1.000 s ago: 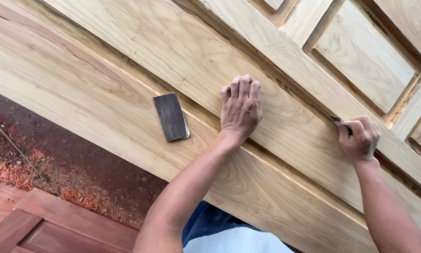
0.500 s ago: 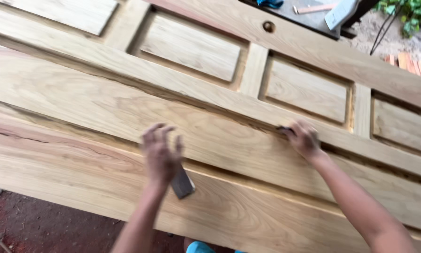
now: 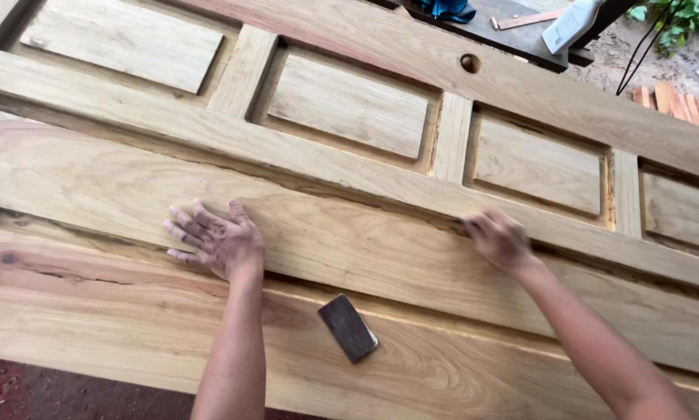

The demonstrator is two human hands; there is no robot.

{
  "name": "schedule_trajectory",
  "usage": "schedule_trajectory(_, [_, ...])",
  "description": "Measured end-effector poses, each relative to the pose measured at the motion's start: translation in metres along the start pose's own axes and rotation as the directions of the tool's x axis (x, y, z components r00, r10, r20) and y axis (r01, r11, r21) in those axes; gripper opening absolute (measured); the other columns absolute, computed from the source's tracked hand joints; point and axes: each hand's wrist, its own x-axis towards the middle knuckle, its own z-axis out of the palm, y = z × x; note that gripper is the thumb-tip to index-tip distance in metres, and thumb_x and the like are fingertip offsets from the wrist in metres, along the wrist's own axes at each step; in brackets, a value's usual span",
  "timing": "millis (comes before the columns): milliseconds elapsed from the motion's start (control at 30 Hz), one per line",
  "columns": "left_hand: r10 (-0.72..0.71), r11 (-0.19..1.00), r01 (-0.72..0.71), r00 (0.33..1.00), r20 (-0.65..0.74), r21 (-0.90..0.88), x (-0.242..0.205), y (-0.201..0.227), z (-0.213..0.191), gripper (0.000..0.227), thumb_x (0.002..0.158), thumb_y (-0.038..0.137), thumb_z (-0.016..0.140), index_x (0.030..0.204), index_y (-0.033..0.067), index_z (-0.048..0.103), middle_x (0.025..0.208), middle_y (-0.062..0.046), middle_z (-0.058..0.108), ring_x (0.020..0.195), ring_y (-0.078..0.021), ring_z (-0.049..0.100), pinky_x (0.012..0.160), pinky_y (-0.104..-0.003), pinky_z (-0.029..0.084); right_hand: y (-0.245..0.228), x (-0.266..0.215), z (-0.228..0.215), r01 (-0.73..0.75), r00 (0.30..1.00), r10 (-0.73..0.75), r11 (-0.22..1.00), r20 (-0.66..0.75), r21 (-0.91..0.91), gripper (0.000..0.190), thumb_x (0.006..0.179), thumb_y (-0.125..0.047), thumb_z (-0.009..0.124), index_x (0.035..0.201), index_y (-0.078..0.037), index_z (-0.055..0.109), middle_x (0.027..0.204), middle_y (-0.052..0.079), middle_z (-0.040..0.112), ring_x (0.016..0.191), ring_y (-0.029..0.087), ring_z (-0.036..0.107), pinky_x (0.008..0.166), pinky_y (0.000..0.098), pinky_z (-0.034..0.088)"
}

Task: The person sands the grooves and panels of a wooden door using handheld sanding blocks and scrapes corners with a chisel.

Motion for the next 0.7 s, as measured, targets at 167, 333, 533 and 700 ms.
schedule_trajectory(167, [-0.016, 0.998, 0.017, 1.000, -0.016, 0.060, 0.002, -0.003, 0.007, 0.063, 0.106, 0.052, 0.044, 0.152, 0.0097, 0.034, 0.166, -0.021, 0.016, 0.155, -0.0394, 0.003, 0.118, -0.070, -0.001, -0.055, 0.058, 0.012, 0.002, 1.000, 0.000, 0.984, -0.011, 0.180, 0.022, 0.095, -0.040, 0.074, 0.089, -0.023, 0.062, 0.079, 0.000, 0.053, 0.076, 0.025, 0.066, 0.069, 0.0359, 0.056])
schedule_trajectory(333, [0.019, 0.996, -0.014, 0.999, -0.048, 0.092, 0.005, -0.009, 0.016, 0.059, 0.106, 0.051, 0.044, 0.149, 0.0118, 0.037, 0.166, -0.017, 0.017, 0.154, -0.0369, 0.008, 0.118, -0.069, 0.002, -0.167, 0.188, 0.055, 0.082, 0.987, -0.036, 0.951, -0.159, 0.297, 0.028, 0.082, -0.045, 0.081, 0.091, -0.025, 0.064, 0.082, -0.004, 0.059, 0.074, 0.021, 0.067, 0.062, 0.0358, 0.058])
schedule_trajectory(533, [0.003, 0.996, 0.006, 0.994, -0.107, 0.087, 0.001, 0.006, 0.002, 0.059, 0.104, 0.048, 0.052, 0.148, 0.0101, 0.044, 0.161, -0.020, 0.028, 0.151, -0.0404, 0.019, 0.115, -0.072, 0.013, -0.012, 0.010, 0.008, -0.096, 0.987, 0.118, 0.977, -0.110, 0.193, 0.023, 0.085, -0.017, 0.088, 0.081, -0.019, 0.065, 0.081, 0.001, 0.057, 0.078, 0.028, 0.065, 0.070, 0.0400, 0.054])
schedule_trajectory(700, [-0.012, 0.986, 0.023, 0.998, -0.069, 0.168, 0.007, 0.005, 0.010, 0.058, 0.107, 0.050, 0.048, 0.151, 0.0134, 0.040, 0.163, -0.016, 0.022, 0.153, -0.0362, 0.011, 0.118, -0.071, 0.011, -0.111, 0.118, 0.046, 0.050, 0.978, 0.016, 0.949, -0.207, 0.311, 0.029, 0.088, -0.023, 0.089, 0.078, -0.019, 0.062, 0.077, 0.001, 0.058, 0.072, 0.027, 0.066, 0.064, 0.0376, 0.054])
